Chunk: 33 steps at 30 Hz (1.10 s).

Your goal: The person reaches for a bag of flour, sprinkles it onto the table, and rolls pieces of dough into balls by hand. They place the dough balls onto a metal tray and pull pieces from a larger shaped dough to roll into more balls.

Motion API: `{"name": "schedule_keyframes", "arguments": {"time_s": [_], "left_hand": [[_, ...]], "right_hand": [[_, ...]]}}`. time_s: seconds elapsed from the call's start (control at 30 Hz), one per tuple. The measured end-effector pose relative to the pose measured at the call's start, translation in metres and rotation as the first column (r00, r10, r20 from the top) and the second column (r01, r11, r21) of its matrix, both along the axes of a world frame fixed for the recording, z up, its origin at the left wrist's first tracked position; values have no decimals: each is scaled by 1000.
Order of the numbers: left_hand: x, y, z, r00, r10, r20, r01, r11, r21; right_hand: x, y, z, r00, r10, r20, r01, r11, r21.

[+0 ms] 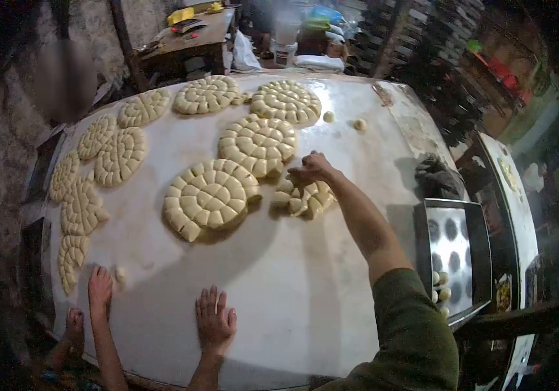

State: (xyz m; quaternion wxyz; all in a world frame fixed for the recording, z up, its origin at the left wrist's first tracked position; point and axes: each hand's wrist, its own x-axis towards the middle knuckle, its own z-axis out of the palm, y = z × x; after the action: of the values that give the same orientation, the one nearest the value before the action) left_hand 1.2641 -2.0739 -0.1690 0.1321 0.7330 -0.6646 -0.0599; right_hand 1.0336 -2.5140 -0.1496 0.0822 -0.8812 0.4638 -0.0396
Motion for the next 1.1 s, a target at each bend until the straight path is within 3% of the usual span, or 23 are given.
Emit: {"name": "schedule_keyframes", "arguments": {"time_s": [0.03,0.1,0.13,0.17,0.23,0.3,0.33,0.37,0.47,0.57,0.63,0.67,0.7,0.73,0.8,0.83,0.87,0.9,0.93,0.97,1.03,1.07,1.1], "left_hand": [[0,-1,-3,1000,5,23,-5,1000,-2],[0,-3,-4,997,5,74,-6,1000,5],[-1,-1,-3,993,4,117,-6,1000,17],[-2,0,-3,988,76,134,-79,997,11],[4,1,-7,996,-1,86,3,1000,-15],[7,6,-11,996,47,69,-43,997,-59],[6,8,-14,1000,-2,23,4,996,-84],[5,12,-17,995,99,33,-95,990,-100],[2,16,-22,989,103,102,-85,983,-165],[-11,12,-34,985,125,122,-105,982,-158],[-32,15,-29,981,193,-29,-187,887,-423],[-55,14,-26,944,141,-299,-211,953,-219],[-82,12,-19,827,124,-548,-162,987,-21],[-136,18,-15,304,240,-922,-261,952,162],[-207,26,-2,-324,-10,-946,-168,985,47],[-237,33,7,-293,-41,-955,-163,987,8],[-251,33,-20,57,-129,-990,-123,983,-136],[-258,55,12,142,-122,-982,-90,987,-135],[-282,54,-22,197,-150,-969,-359,909,-214],[-287,54,-56,199,-146,-969,-362,908,-212],[-279,62,-47,-170,-120,-978,-411,911,-40],[-268,66,-40,-350,-105,-931,-407,912,50],[-256,79,2,-353,-64,-933,-354,933,70]], "right_hand": [[6,-8,4,998,-68,17,61,964,259],[3,-3,28,996,-55,-66,77,916,393],[-4,-17,29,971,6,-239,106,886,451],[-45,-65,-29,985,174,6,-162,904,396],[-64,-82,-25,996,-74,52,66,989,135],[-89,-105,-29,881,-290,373,350,931,-102],[-104,-116,-33,793,-313,523,427,897,-111],[-120,-120,-35,685,-317,655,451,892,-39],[-151,-92,-56,291,-384,876,191,921,341],[-174,3,-92,79,-435,897,-38,898,439],[-182,74,-120,43,-379,924,-154,912,381],[-170,150,-96,-17,-450,893,-145,885,443],[-154,221,-69,-46,-498,866,-143,861,488],[-140,283,-46,-70,-533,843,-157,841,518],[-114,391,-4,-70,-579,812,-196,806,558],[-106,434,5,-24,-543,840,-175,829,531],[-99,471,47,-150,-745,650,-397,647,651],[-97,487,29,-165,-676,718,-265,732,628],[-93,497,28,-114,-605,788,-176,793,583],[-90,508,27,-55,-533,844,-81,845,528],[-90,514,27,148,-324,934,69,946,317],[-91,509,29,-1,-459,889,-73,886,457],[-89,505,40,-161,-601,783,-223,795,564]]}}
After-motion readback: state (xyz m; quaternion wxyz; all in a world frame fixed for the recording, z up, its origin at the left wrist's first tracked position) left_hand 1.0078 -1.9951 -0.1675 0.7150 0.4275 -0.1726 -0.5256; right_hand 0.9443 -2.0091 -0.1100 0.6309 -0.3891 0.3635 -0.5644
